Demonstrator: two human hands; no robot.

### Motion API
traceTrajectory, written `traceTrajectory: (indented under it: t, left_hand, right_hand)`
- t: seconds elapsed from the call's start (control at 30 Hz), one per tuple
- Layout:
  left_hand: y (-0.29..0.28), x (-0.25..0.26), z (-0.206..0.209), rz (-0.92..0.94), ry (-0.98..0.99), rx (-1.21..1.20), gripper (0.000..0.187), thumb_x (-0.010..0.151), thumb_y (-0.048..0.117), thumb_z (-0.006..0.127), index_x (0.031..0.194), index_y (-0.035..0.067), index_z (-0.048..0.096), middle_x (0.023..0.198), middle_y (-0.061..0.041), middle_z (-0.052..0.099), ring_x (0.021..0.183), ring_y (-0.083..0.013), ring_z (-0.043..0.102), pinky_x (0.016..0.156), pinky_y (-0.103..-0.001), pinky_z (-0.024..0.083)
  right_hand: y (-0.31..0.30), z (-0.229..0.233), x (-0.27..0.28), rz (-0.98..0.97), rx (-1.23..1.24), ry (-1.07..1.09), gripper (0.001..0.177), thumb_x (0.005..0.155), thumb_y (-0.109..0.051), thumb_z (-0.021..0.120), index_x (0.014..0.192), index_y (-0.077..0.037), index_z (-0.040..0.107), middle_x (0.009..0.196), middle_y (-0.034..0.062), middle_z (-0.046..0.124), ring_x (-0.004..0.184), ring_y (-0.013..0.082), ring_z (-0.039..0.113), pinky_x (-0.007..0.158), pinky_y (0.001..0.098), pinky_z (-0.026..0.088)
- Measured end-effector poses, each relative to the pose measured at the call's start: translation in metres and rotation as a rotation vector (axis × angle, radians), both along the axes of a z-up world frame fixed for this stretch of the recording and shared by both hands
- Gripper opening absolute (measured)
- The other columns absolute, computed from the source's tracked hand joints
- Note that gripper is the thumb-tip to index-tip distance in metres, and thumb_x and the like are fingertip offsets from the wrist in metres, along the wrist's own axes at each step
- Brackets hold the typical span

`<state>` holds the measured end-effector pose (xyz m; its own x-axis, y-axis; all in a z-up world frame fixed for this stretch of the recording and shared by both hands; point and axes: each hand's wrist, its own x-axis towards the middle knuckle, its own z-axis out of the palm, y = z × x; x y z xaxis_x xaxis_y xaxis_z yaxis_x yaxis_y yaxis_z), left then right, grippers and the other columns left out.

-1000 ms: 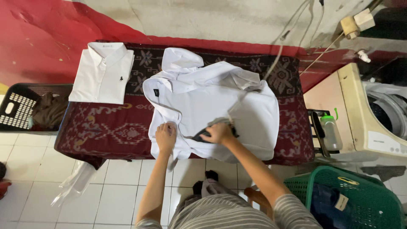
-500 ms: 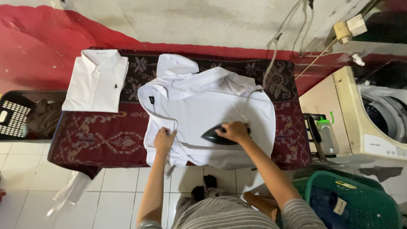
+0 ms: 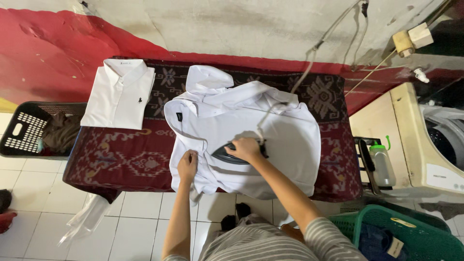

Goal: The person irons a white shirt on a table and then folds it by hand.

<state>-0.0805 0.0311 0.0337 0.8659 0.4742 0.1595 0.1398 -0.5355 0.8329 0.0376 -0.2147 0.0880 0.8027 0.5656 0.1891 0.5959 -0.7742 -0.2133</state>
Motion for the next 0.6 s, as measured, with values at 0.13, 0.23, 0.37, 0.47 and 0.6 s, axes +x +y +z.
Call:
traceTrajectory:
  t: [0.13, 0.23, 0.37, 0.47, 0.6]
  left_hand:
    - [-0.001, 0.004, -0.001, 0.061, 0.173, -0.15, 0.024, 0.102, 0.029, 0.056, 0.099, 0.012, 0.071, 0.078, -0.01, 0.069, 0.071, -0.0298, 0.065, 0.07, -0.041, 0.049]
    - [0.001, 0.006, -0.005, 0.055, 0.142, 0.041, 0.023, 0.092, 0.029, 0.066, 0.106, 0.01, 0.07, 0.088, -0.01, 0.071, 0.079, -0.026, 0.066, 0.074, -0.04, 0.051]
    - [0.02, 0.011, -0.004, 0.104, 0.233, 0.393, 0.06, 0.08, 0.04, 0.079, 0.127, 0.008, 0.06, 0.125, -0.015, 0.062, 0.113, -0.0329, 0.058, 0.097, -0.047, 0.047]
    - [0.036, 0.018, -0.003, 0.18, 0.251, 0.539, 0.101, 0.065, 0.054, 0.088, 0.142, 0.0, 0.049, 0.148, -0.025, 0.043, 0.138, -0.0428, 0.038, 0.11, -0.054, 0.034]
    - [0.052, 0.031, -0.005, 0.158, 0.483, 0.462, 0.125, 0.06, 0.067, 0.09, 0.153, 0.002, 0.039, 0.162, -0.026, 0.032, 0.151, -0.0428, 0.026, 0.118, -0.053, 0.029]
  right_hand:
    - [0.02, 0.0, 0.006, 0.005, 0.049, 0.006, 0.055, 0.085, -0.062, 0.064, 0.074, -0.009, 0.075, 0.06, 0.0151, 0.067, 0.055, 0.0359, 0.067, 0.053, 0.047, 0.054]
    - [0.006, -0.008, 0.015, -0.05, 0.075, -0.025, 0.054, 0.085, -0.062, 0.066, 0.073, -0.01, 0.076, 0.06, 0.0151, 0.068, 0.056, 0.0358, 0.068, 0.054, 0.0468, 0.054]
    - [-0.042, -0.016, 0.031, -0.134, 0.125, -0.217, 0.051, 0.082, -0.06, 0.069, 0.071, -0.011, 0.076, 0.061, 0.0151, 0.068, 0.055, 0.0352, 0.067, 0.053, 0.0469, 0.054]
    - [-0.093, -0.018, 0.038, -0.226, 0.135, -0.148, 0.051, 0.082, -0.06, 0.071, 0.072, -0.011, 0.077, 0.062, 0.0156, 0.069, 0.057, 0.0364, 0.068, 0.055, 0.0469, 0.054]
    - [-0.133, -0.02, 0.035, -0.287, 0.043, -0.122, 0.052, 0.083, -0.061, 0.069, 0.072, -0.011, 0.077, 0.064, 0.0158, 0.07, 0.059, 0.0368, 0.069, 0.056, 0.047, 0.055]
